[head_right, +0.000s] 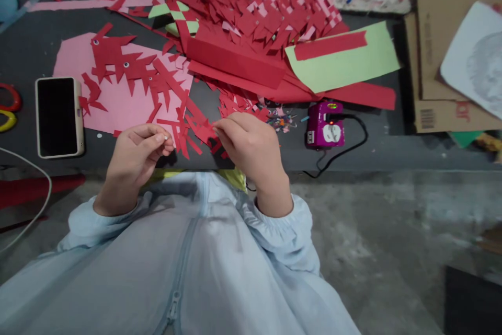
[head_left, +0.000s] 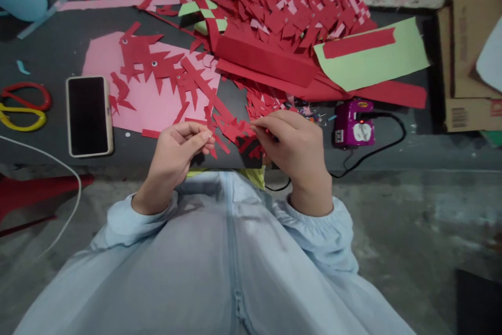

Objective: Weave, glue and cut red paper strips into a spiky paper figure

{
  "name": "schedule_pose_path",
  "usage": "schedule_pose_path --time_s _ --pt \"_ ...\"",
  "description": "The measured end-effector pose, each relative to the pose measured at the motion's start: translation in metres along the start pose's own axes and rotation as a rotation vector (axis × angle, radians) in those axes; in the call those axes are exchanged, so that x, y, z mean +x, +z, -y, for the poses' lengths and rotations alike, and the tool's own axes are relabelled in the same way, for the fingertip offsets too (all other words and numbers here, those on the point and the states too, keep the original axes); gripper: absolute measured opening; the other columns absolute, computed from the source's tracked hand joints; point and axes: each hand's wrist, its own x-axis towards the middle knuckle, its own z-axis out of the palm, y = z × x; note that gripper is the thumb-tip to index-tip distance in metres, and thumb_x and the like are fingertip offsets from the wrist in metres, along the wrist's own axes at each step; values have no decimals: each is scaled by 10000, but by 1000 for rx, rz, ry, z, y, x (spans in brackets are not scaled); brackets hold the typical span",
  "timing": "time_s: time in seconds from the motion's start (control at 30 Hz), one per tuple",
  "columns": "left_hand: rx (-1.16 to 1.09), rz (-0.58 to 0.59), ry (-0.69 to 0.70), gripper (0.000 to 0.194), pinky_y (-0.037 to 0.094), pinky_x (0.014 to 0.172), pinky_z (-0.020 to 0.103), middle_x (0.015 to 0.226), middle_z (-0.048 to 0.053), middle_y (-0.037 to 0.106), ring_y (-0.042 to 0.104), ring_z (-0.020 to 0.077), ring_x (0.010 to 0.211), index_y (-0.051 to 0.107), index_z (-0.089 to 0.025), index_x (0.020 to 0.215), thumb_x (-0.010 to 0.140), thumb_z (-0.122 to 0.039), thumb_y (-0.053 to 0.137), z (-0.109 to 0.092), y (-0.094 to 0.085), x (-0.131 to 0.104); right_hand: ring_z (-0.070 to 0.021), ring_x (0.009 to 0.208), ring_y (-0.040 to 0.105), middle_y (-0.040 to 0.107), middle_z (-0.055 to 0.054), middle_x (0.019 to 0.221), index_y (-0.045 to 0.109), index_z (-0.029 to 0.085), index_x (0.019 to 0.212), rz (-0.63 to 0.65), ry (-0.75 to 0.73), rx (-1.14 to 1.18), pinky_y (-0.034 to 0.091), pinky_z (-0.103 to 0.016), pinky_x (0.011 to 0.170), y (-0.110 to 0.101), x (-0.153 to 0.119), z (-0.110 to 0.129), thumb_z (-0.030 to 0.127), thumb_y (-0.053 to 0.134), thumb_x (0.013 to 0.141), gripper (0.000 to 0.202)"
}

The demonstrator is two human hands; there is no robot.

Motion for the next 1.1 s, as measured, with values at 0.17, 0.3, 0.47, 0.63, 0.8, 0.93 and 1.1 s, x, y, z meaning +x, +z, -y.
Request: schedule_pose_path --time_s 0.17,0.3,0.47,0.63,0.8,0.93,1.1 --pt "-3 0 -1 177 487 522 165 576 -19 652 588 59 518 665 -154 637 632 -241 819 3 -8 -2 -191 746 649 719 -43 785 668 214 828 79 95 -57 448 -300 641 0 1 -1 214 584 940 139" --pt "11 -5 7 151 479 515 171 566 -25 640 566 57 504 668 -159 632 632 -237 798 5 -12 -3 -208 745 625 700 -59 790 650 211 825 176 175 -177 400 -313 632 1 5 -1 258 563 939 151" --pt "-1 -7 -8 152 474 510 167 560 -27 639 566 56 501 670 -161 629 625 -240 800 5 -15 -6 -218 688 579 649 -77 711 589 212 692 281 297 -338 305 -323 592 4 9 -3 329 494 975 320" --pt "-28 8 -44 170 478 506 169 586 -24 667 588 60 517 674 -161 636 604 -231 825 9 -14 -7 -257 784 619 699 -110 829 654 193 841 301 324 -294 372 -342 643 8 8 -7 250 517 938 178" --pt "-55 44 -90 192 468 511 163 576 -25 665 586 54 516 670 -156 644 607 -247 836 13 -8 -7 -258 804 628 697 -110 832 673 182 896 234 284 -159 437 -357 688 5 6 3 233 514 941 173" --pt "-105 76 -165 240 452 506 144 570 -31 654 578 42 512 662 -153 651 609 -277 863 16 -2 -5 -198 799 639 697 -75 851 672 185 946 136 78 153 483 -314 706 -1 6 25 212 550 946 124" --pt "-159 147 -221 286 471 545 160 594 -21 642 580 52 548 650 -152 669 648 -327 876 22 2 -2 -159 748 635 702 -38 854 709 233 978 25 -1 265 516 -299 687 0 5 43 240 589 957 122"
